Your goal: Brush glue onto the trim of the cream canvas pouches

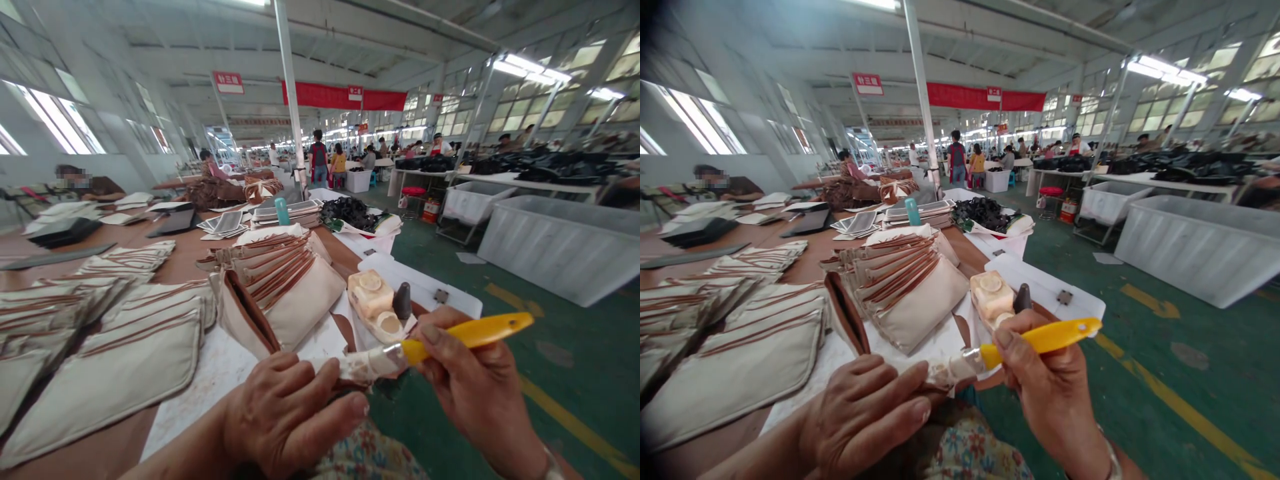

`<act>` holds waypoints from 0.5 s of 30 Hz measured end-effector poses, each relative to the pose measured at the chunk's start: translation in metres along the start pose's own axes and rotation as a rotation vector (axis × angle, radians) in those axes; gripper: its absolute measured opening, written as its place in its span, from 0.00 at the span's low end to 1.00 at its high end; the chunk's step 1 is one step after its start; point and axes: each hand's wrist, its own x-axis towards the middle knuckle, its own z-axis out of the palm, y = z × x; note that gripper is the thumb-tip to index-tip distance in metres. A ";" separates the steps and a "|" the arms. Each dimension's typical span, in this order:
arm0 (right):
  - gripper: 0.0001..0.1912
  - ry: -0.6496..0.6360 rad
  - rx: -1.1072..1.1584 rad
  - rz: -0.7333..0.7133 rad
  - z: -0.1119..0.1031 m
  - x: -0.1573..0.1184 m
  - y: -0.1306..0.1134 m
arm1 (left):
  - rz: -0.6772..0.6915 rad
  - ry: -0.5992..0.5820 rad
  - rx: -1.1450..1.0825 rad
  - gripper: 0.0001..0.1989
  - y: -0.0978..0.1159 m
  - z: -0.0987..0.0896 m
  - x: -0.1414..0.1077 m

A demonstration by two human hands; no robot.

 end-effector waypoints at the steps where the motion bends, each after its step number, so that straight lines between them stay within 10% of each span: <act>1: 0.10 -0.053 -0.072 -0.012 -0.003 -0.004 0.000 | -0.004 0.009 0.007 0.20 0.000 0.001 -0.002; 4: 0.11 -0.145 -0.268 -0.072 -0.016 -0.009 -0.005 | 0.013 0.004 0.064 0.15 0.001 0.006 -0.010; 9: 0.07 0.062 -0.201 -0.135 -0.009 -0.007 -0.012 | -0.014 -0.008 0.044 0.16 0.005 0.008 -0.018; 15: 0.15 -0.176 -0.323 -0.045 -0.001 -0.013 -0.001 | -0.057 -0.063 -0.016 0.14 -0.005 0.010 -0.030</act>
